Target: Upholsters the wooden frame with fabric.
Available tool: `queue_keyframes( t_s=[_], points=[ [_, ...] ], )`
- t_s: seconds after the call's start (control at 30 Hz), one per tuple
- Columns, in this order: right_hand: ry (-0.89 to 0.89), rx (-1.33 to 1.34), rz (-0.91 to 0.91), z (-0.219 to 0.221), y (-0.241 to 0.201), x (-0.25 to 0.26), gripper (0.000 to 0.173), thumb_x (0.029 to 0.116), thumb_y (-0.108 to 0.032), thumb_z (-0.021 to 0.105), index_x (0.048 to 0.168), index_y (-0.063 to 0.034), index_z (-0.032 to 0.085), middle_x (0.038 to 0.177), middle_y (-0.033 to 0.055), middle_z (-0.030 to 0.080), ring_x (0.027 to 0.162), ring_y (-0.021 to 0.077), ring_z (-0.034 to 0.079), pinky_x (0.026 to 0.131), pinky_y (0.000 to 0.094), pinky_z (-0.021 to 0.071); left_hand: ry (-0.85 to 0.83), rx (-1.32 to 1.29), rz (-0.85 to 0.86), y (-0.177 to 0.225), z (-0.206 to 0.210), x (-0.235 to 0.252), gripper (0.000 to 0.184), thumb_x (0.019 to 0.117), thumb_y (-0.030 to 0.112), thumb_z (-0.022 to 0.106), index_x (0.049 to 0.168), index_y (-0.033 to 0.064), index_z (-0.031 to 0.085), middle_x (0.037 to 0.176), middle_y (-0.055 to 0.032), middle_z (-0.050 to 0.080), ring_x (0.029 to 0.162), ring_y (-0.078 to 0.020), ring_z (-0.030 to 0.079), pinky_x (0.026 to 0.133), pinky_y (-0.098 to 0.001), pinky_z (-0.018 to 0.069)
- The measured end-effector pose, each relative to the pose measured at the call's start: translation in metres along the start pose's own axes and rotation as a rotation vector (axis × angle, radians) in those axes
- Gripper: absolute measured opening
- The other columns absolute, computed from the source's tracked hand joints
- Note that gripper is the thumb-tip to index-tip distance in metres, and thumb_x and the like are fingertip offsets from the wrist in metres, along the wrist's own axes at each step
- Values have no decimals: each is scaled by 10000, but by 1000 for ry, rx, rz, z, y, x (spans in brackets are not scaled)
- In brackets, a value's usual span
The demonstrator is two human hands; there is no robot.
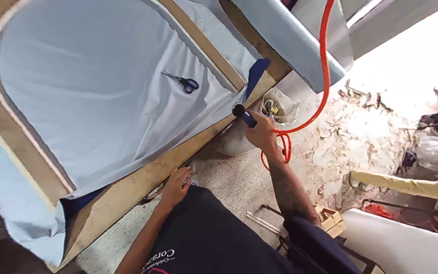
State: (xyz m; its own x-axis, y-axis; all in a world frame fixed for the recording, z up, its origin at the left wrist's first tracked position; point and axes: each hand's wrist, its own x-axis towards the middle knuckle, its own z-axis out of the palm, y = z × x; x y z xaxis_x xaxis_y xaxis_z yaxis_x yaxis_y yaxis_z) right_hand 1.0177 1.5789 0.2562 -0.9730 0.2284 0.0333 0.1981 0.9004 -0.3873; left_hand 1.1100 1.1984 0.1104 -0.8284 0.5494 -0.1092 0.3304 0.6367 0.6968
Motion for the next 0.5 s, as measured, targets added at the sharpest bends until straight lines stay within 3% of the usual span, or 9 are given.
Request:
queue_keyframes(
  t_s=[0.07,0.13,0.2,0.33,0.43,0.5],
  points=[
    [3,9,-29,-10,24,34,407,907,-260,688,1302,-162,682,991,180,735,870,376,714,739,652,545,-12,-60,26,15,11,43,417,1078,362,487,1384,124,641,1489,-27,581,1428,-162,484,1251,-443,304],
    [-62,-8,-62,-17,48,64,494,907,-253,679,1391,-174,631,1070,194,724,918,388,703,780,664,533,23,-90,30,31,26,97,432,1084,368,470,1397,120,634,1449,-50,615,1386,-185,535,1210,-422,377],
    [-104,-3,-108,-19,64,100,497,917,-202,690,1404,-129,622,1140,203,722,999,390,706,870,649,536,73,-62,73,49,43,171,432,1089,371,456,1381,114,643,1408,-67,641,1348,-211,570,1166,-407,431],
    [-176,-43,-115,-11,104,183,512,954,-251,669,1451,-152,593,1256,188,701,1158,367,674,1014,603,509,1,30,140,102,71,332,458,1085,343,465,1465,100,546,1472,-104,578,1402,-291,506,1183,-461,401],
    [-218,-98,-76,-11,124,236,513,987,-284,647,1478,-158,571,1312,210,668,1235,403,621,1062,615,462,2,61,77,130,97,406,503,1058,286,544,1508,71,483,1536,-165,493,1442,-348,443,1167,-519,398],
    [-213,-127,-72,-6,136,273,521,987,-305,635,1488,-180,562,1306,200,672,1239,393,622,1063,601,470,28,87,-60,137,103,435,468,1035,252,572,1454,48,534,1518,-199,487,1419,-369,449,1133,-542,414]
  ],
)
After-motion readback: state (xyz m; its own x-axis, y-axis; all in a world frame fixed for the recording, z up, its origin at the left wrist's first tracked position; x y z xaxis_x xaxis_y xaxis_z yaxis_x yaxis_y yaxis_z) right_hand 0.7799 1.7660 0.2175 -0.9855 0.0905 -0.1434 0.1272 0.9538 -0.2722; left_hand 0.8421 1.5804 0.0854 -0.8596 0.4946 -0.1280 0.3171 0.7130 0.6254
